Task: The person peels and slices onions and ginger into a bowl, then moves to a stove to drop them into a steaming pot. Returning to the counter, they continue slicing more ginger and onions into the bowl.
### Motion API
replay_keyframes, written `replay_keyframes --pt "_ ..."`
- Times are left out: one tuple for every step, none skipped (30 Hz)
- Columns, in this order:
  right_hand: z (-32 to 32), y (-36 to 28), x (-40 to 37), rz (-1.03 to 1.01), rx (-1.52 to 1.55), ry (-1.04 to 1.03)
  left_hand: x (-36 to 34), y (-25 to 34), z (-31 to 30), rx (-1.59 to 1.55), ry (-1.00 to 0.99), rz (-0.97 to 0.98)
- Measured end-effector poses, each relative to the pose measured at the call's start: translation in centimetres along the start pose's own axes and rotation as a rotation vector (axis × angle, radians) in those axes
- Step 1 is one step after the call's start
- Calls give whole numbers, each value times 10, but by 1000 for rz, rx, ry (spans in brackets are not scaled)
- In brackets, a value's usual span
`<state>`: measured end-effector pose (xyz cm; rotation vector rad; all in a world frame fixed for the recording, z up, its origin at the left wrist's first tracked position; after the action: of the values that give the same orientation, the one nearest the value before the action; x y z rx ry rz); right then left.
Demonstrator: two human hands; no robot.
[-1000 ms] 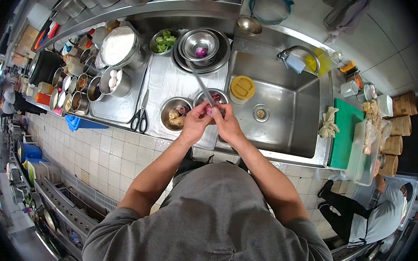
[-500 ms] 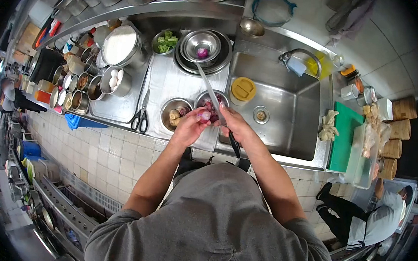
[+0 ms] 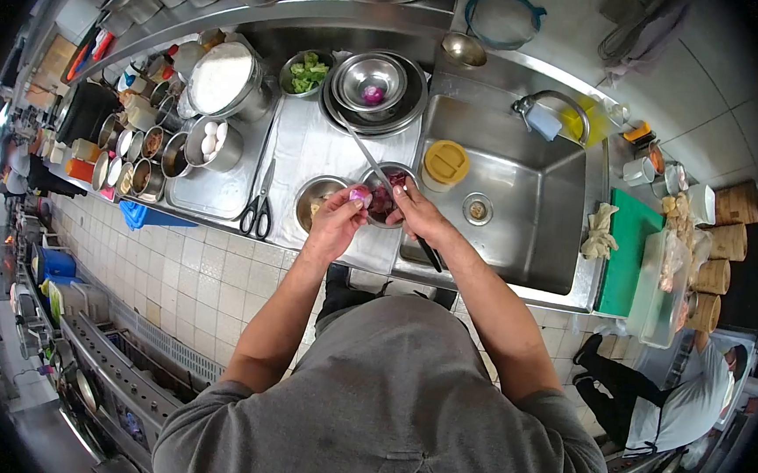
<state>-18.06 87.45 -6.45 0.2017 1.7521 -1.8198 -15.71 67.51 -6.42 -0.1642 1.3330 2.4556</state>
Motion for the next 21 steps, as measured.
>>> replay_keyframes --pt "1 -5 -5 21 -9 8 0 1 2 7 -12 15" --pt "2 -7 -7 22 -10 6 1 1 3 6 -9 16" --pt "3 -12 -9 -94 -78 -29 2 0 2 4 21 8" --pt "6 -16 -12 -210 -144 -63 3 0 1 1 51 -1" --pt "6 -12 -12 -207 -143 -63 4 -2 -1 1 52 -4" --pt "12 -17 -16 -318 -154 -127 6 -3 -1 -3 27 4" --pt "17 -21 -23 -429 -163 -190 7 -4 -1 -7 2 12" --pt "18 -22 -32 -494 -231 -139 7 -6 -1 -6 1 8" --pt "19 -25 -37 -493 -230 -137 6 -5 4 -3 13 -1" --pt "20 -24 -40 -448 -299 -136 4 -4 8 0 25 -11" --pt "20 -24 -41 -403 -367 -136 5 -5 8 1 22 -13" --pt "20 -27 -43 -401 -316 -137 7 -6 9 10 -2 -12" --pt "20 -27 -44 -400 -314 -134 7 -7 10 19 -25 -11" --pt "20 -27 -44 -414 -295 -140 8 -7 9 20 -28 -13" --pt "21 -27 -45 -428 -277 -148 7 -5 11 46 -25 -20" --pt "21 -25 -44 -428 -276 -144 8 -3 12 71 -23 -26" --pt "20 -23 -43 -442 -219 -118 9 -4 10 72 -26 -27" --pt "19 -25 -44 -454 -161 -93 9 -4 8 91 -35 -21" --pt "17 -25 -45 -454 -160 -91 9 -5 6 110 -44 -14" --pt "14 -22 -44 -332 -54 -91 10 -6 4 111 -44 -14" --pt "12 -19 -44 -209 51 -92 10 -4 7 85 -75 -24"
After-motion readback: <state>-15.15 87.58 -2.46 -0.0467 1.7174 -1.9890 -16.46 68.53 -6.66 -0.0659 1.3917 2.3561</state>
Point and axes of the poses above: each hand's wrist, its own x-axis towards the middle knuckle, its own z-axis out of the palm, y = z × x, the point moved 4 cm from there along x, towards the middle knuckle, and after that the axes turned 9 degrees about x, right-handed, at the moved point
